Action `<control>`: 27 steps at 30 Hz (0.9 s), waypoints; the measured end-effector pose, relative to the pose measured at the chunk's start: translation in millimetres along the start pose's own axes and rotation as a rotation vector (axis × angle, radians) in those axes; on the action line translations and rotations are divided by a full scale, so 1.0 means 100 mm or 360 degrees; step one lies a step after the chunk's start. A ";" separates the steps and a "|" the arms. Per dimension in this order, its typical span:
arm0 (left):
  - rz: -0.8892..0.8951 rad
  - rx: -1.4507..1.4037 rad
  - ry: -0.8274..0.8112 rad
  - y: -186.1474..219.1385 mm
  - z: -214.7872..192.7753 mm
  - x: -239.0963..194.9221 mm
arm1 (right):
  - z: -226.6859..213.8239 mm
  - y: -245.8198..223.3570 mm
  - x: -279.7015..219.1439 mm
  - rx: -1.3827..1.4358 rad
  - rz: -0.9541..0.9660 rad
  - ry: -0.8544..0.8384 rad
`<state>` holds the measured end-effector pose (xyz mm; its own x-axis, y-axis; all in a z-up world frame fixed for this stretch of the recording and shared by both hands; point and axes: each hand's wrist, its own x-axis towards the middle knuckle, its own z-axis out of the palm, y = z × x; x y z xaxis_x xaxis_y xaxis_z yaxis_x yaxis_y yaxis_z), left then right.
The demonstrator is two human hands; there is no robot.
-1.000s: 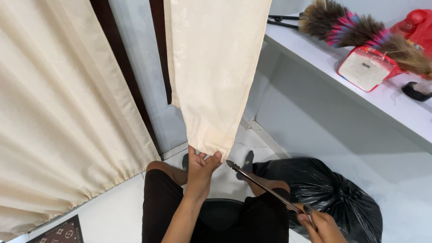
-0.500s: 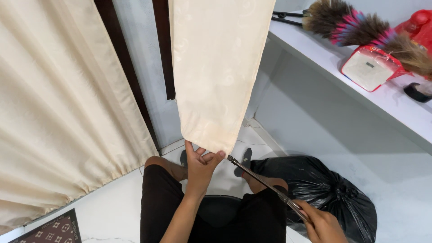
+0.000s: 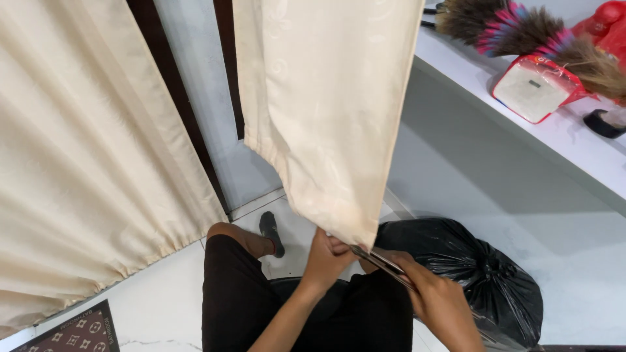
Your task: Installing small tension rods or support rods into a set of curtains and placing them on a window frame.
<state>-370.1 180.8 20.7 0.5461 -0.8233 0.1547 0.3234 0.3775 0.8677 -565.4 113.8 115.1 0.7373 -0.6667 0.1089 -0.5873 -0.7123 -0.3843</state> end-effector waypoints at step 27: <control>-0.0134 -0.0092 0.0378 -0.02 -0.32 -0.15 | 0.61 0.34 -0.04 0.0982 -0.0091 0.0384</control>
<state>-354.4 205.7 2.0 0.6792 -0.7330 -0.0380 0.4154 0.3413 0.8432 -567.4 105.6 45.3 0.6242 -0.7130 0.3193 -0.1976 -0.5395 -0.8185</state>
